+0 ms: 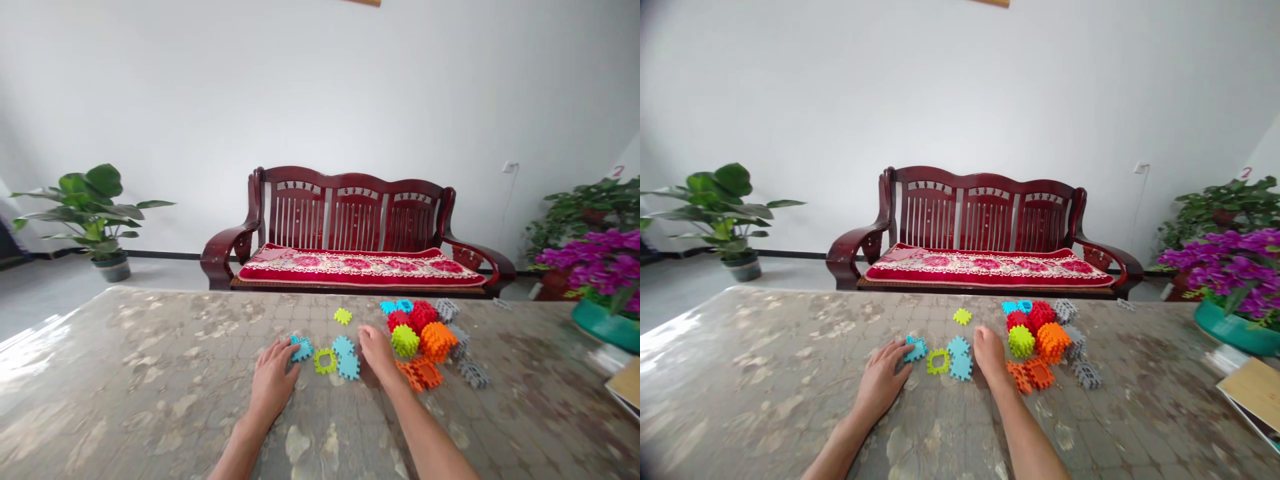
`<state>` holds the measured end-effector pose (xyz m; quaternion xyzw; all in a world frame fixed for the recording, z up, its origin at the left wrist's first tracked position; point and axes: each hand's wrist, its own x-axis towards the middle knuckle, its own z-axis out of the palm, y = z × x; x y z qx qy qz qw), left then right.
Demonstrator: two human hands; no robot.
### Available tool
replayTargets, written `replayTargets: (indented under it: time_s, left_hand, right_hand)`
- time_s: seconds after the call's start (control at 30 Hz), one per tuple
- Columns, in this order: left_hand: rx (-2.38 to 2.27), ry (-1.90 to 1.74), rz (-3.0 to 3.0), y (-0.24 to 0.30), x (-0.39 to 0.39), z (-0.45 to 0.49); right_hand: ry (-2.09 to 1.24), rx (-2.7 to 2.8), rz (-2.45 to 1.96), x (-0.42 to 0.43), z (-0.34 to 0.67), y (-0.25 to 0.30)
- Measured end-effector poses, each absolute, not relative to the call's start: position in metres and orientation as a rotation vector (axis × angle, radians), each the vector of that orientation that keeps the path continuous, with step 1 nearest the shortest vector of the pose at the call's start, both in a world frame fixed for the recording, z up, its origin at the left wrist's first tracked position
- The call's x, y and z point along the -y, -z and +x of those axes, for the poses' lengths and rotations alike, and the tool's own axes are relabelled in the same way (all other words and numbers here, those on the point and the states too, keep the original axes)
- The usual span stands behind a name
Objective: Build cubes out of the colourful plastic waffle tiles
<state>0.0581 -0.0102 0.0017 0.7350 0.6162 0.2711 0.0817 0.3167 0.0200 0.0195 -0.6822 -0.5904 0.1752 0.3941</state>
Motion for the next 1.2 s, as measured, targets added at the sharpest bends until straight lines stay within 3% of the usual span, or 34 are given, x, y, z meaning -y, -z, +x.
replayTargets:
  time_s: [0.47,0.77,1.0,1.2]
  left_hand:
    - [-1.710,-0.757,2.259,-0.005,0.014,0.062]
    - [-1.636,-0.889,2.190,-0.018,0.017,0.064]
    - [-1.923,-0.937,1.744,-0.020,0.013,0.058]
    - [-1.793,-1.128,1.552,-0.020,0.009,0.055]
  right_hand:
    - [-0.115,1.826,-1.625,0.036,0.272,-0.004]
    - [-0.131,1.819,-1.594,0.035,0.276,-0.001]
    - [-0.173,1.733,-1.553,0.031,0.278,0.005]
    - [-0.221,1.640,-1.536,0.026,0.280,0.010]
